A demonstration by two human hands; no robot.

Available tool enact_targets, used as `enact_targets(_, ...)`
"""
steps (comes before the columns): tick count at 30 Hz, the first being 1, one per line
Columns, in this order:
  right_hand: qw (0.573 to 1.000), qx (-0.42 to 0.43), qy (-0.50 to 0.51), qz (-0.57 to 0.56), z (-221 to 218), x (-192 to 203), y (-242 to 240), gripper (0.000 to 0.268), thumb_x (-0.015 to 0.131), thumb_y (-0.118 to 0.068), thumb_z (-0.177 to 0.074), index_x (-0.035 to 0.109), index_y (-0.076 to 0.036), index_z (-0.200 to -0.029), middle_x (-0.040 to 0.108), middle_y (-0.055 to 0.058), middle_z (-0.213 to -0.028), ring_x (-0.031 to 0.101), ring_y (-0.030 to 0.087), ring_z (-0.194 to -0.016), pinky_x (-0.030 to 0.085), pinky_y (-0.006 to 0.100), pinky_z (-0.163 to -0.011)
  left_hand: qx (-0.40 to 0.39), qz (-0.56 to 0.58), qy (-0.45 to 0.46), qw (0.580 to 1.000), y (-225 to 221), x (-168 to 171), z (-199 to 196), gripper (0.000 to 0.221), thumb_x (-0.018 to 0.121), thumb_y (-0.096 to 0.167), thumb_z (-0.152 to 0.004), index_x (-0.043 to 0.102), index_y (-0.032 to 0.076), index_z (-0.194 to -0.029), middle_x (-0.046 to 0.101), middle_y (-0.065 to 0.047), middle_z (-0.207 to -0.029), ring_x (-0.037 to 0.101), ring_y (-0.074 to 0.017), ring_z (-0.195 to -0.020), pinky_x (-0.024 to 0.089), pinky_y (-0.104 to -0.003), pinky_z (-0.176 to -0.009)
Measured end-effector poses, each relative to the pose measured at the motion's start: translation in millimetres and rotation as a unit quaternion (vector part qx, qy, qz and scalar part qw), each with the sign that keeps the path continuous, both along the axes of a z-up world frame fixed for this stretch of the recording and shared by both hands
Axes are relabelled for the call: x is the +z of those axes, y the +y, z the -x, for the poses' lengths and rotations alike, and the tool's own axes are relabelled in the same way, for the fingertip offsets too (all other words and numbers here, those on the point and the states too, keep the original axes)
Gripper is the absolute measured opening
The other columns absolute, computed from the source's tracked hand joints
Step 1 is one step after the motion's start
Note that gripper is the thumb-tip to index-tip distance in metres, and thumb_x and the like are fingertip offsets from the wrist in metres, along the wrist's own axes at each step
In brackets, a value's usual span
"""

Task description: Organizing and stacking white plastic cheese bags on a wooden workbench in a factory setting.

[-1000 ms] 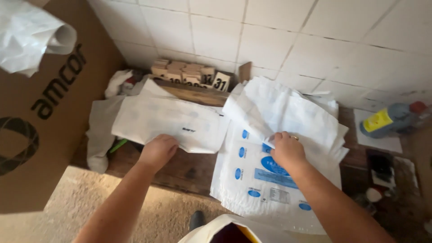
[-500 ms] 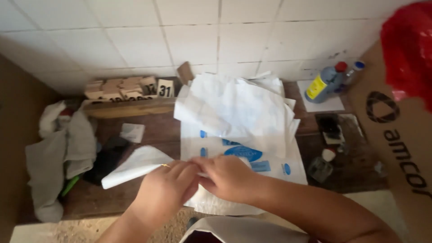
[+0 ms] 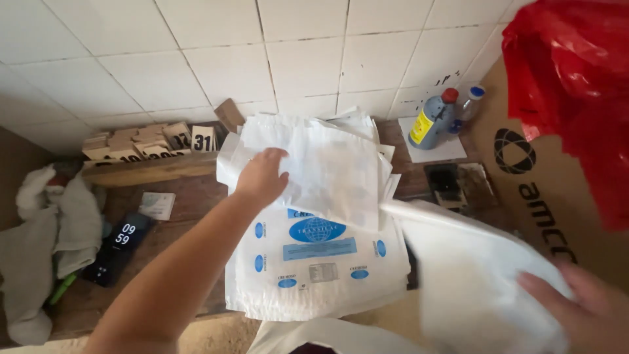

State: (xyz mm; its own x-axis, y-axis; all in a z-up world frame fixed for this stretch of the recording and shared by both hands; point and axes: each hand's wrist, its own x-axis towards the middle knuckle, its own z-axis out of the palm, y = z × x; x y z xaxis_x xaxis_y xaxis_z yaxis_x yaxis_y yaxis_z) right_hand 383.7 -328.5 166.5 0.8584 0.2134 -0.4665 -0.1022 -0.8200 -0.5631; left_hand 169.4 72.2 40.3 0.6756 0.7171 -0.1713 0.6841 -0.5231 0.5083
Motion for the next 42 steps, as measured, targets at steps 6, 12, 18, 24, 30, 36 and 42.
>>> enact_targets(6, 0.996, 0.043, -0.026, 0.074, -8.1, 9.0, 6.2, 0.035, 0.07, -0.025, -0.099, 0.067, -0.011, -0.131, 0.073, 0.017, -0.111, 0.067, 0.039, -0.098, 0.049, 0.051, -0.086, 0.096, -0.081, 0.093, 0.988, 92.3, -61.6, -17.9, 0.072, 0.066, 0.027, -0.092, 0.034, 0.009, -0.155, 0.031, -0.014, -0.164, 0.032, -0.039, -0.147, 0.033, -0.05, -0.118)
enact_targets(12, 0.96, 0.173, -0.061, 0.212, -8.3, 13.5, 21.0, 0.037, 0.065, -0.036, -0.095, 0.06, -0.035, -0.131, 0.068, -0.006, -0.12, 0.066, 0.022, -0.11, 0.051, 0.041, -0.098, 0.026, -0.155, -0.051, 0.986, 99.3, -107.5, -37.4, 0.036, 0.067, 0.026, -0.089, 0.064, 0.023, -0.125, 0.062, -0.002, -0.121, 0.063, -0.028, -0.116, 0.051, -0.043, -0.099)
enact_targets(18, 0.877, 0.321, -0.075, 0.348, 5.7, 11.0, 34.0, 0.042, 0.061, -0.048, -0.092, 0.053, -0.059, -0.132, 0.065, -0.029, -0.128, 0.066, 0.004, -0.122, 0.054, 0.031, -0.109, -0.252, 0.48, -0.057, 0.838, -37.9, -11.5, -13.1, 0.067, 0.044, 0.054, -0.09, 0.068, 0.004, -0.129, 0.076, -0.019, -0.111, 0.073, -0.0276, -0.097, 0.058, -0.034, -0.083)
enact_targets(24, 0.753, 0.496, -0.08, 0.425, 81.1, 73.4, 103.8, 0.058, 0.065, -0.081, -0.082, 0.04, -0.077, -0.134, 0.065, -0.044, -0.127, 0.066, -0.011, -0.123, 0.059, 0.018, -0.107, -0.244, 0.736, -0.199, 0.6, -99.5, 11.8, 43.2, 0.121, 0.019, 0.09, -0.076, 0.03, 0.007, -0.163, 0.054, -0.023, -0.147, 0.055, -0.0379, -0.133, 0.048, -0.051, -0.11)
enact_targets(30, 0.421, 0.734, -0.474, -0.244, 93.8, -77.4, 129.5, 0.036, 0.044, -0.011, -0.101, 0.065, -0.01, -0.13, 0.066, 0.011, -0.118, 0.066, 0.025, -0.092, 0.053, 0.04, -0.075, 0.11, 0.698, -0.516, 0.485, -78.3, -29.8, 117.1, 0.095, 0.024, 0.082, -0.09, 0.047, 0.014, -0.153, 0.063, -0.012, -0.134, 0.059, -0.03, -0.124, 0.045, -0.048, -0.105)
enact_targets(36, 0.506, 0.825, -0.189, -0.166, 87.6, -215.9, 152.9, 0.054, 0.068, -0.038, -0.093, 0.06, -0.019, -0.144, 0.061, 0.01, -0.143, 0.06, 0.031, -0.118, 0.045, 0.045, -0.098, 0.418, 0.436, -0.48, 0.636, -78.8, -77.9, 191.6, 0.039, 0.072, 0.015, -0.088, 0.067, 0.004, -0.124, 0.073, -0.013, -0.108, 0.068, -0.0237, -0.092, 0.053, -0.035, -0.079)
enact_targets(42, 0.673, 0.707, -0.203, -0.077, 56.0, -204.2, 207.2, 0.058, 0.073, -0.051, -0.089, 0.061, -0.022, -0.138, 0.063, 0.002, -0.139, 0.062, 0.025, -0.128, 0.049, 0.04, -0.106, 0.44, 0.418, -0.363, 0.707, -96.8, -83.9, 216.9, 0.072, 0.088, 0.025, -0.079, 0.06, 0.007, -0.143, 0.068, -0.016, -0.124, 0.066, -0.0324, -0.112, 0.056, -0.051, -0.094)
